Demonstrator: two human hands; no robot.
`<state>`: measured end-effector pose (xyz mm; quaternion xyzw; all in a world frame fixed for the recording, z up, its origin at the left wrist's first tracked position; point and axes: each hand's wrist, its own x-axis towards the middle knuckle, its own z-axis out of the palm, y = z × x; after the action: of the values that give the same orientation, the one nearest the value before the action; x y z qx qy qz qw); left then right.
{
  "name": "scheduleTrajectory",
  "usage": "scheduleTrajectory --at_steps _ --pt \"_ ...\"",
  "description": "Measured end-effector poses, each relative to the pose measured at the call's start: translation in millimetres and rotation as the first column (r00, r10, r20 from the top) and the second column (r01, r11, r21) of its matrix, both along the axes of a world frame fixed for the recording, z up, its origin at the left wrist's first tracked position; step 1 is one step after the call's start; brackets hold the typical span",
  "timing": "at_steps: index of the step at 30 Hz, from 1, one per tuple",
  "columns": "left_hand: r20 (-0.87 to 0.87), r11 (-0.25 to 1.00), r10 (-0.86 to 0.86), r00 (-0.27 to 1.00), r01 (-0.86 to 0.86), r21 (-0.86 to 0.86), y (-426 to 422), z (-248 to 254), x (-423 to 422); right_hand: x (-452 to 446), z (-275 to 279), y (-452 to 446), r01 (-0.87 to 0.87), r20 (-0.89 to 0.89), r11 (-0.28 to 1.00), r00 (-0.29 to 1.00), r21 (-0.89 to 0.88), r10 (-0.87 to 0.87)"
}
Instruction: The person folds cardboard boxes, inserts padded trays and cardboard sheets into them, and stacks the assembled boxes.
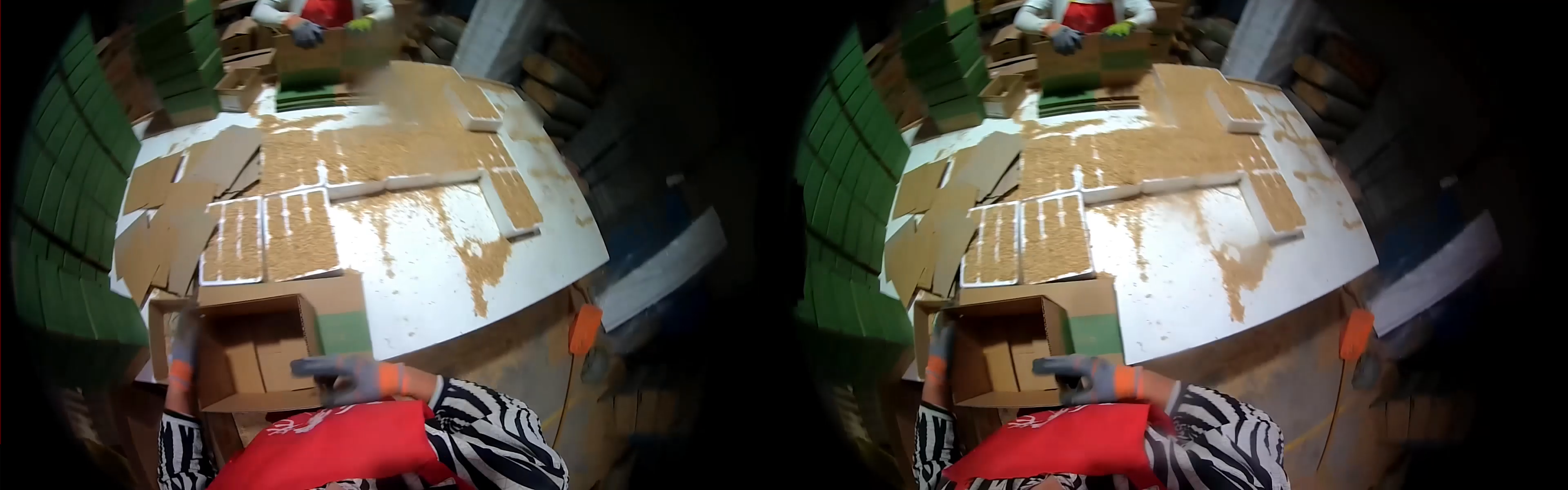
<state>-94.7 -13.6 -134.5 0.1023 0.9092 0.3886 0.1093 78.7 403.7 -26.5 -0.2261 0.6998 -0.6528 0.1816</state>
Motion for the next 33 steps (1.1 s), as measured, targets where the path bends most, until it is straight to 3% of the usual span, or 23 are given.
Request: scheduleTrajectory --at_steps 1,2,3,4,5,6,7,8,10,11,13,15,17,18,21,22,23,24,26,29,33 --pt "0.041 0.998 0.037 0.998 -0.039 0.041 -24 -21 -3 5 -30 33 0.184 -0.011 0.982 0.983 -0.04 -0.184" --pt "0.012 0.996 -0.013 1.0 0.014 -0.084 -52 -37 -2 -1 -16 69 0.445 0.28 0.89 0.871 -0.099 -0.405" --pt "-0.015 0.976 -0.066 0.998 0.062 -0.207 -78 -51 -1 -10 -73 119 0.725 0.012 0.689 0.689 -0.012 -0.725" --pt "-0.001 0.789 -0.146 0.989 0.115 -0.603 -105 -73 -11 -22 -89 175 0.897 0.001 0.437 0.438 -0.059 -0.899" --pt "0.011 0.915 0.002 1.0 0.003 -0.404 -101 -76 -9 -25 -118 241 0.975 -0.109 0.219 0.22 0.021 -0.969" --pt "0.062 0.972 0.151 0.987 -0.137 -0.192 -97 -75 -3 -28 -145 306 0.995 -0.21 -0.026 -0.005 0.096 -0.978" --pt "0.138 0.955 0.291 0.947 -0.296 0.02 -94 -73 5 -25 -165 364 0.953 -0.509 -0.239 -0.114 0.188 -0.854" --pt "0.237 0.862 0.41 0.88 -0.459 0.213 -94 -72 13 -29 -162 406 0.803 -0.618 -0.455 -0.142 0.385 -0.773" --pt "0.216 0.896 0.405 0.888 -0.433 0.096 -142 -67 -5 -42 -157 448 0.579 -0.715 -0.673 -0.209 0.459 -0.667" --pt "0.249 0.91 0.405 0.88 -0.415 -0.012 -123 -46 6 -45 -176 474 0.591 -0.716 -0.646 -0.159 0.483 -0.68" --pt "0.256 0.9 0.405 0.878 -0.432 0.056 -116 -35 12 -45 -210 500 0.599 -0.712 -0.599 -0.068 0.532 -0.699" --pt "0.278 0.885 0.407 0.87 -0.451 0.114 -114 -25 16 -24 -221 485 0.66 -0.678 -0.537 -0.058 0.524 -0.733" --pt "0.296 0.872 0.404 0.866 -0.462 0.162 -110 -24 16 -3 -191 443 0.676 -0.639 -0.507 -0.069 0.535 -0.766" --pt "0.303 0.865 0.403 0.863 -0.468 0.182 -109 -22 14 16 -192 425 0.723 -0.553 -0.429 -0.077 0.542 -0.83" --pt "0.318 0.86 0.406 0.856 -0.476 0.183 -119 -29 4 87 -200 354 0.843 -0.576 -0.302 0.011 0.445 -0.818" --pt "0.317 0.862 0.41 0.855 -0.477 0.173 -127 -34 3 106 -197 328 0.891 -0.341 -0.198 -0.053 0.409 -0.939" --pt "0.314 0.863 0.415 0.854 -0.479 0.162 -131 -35 4 128 -195 302 0.849 -0.505 -0.218 0.065 0.481 -0.86" --pt "0.3 0.873 0.404 0.864 -0.462 0.156 -132 -36 6 144 -181 281 0.859 -0.552 -0.19 0.124 0.476 -0.825" --pt "0.265 0.889 0.389 0.882 -0.435 0.143 -130 -35 -2 181 -190 254 0.929 -0.273 -0.052 0.054 0.366 -0.961" --pt "0.305 0.87 0.395 0.867 -0.46 0.181 -141 -39 -15 201 -216 240 0.928 0.124 -0.306 -0.336 0.215 -0.934" --pt "0.322 0.849 0.385 0.865 -0.468 0.243 -133 -52 -25 192 -219 230 0.999 0.629 -0.033 -0.043 0.027 -0.776"
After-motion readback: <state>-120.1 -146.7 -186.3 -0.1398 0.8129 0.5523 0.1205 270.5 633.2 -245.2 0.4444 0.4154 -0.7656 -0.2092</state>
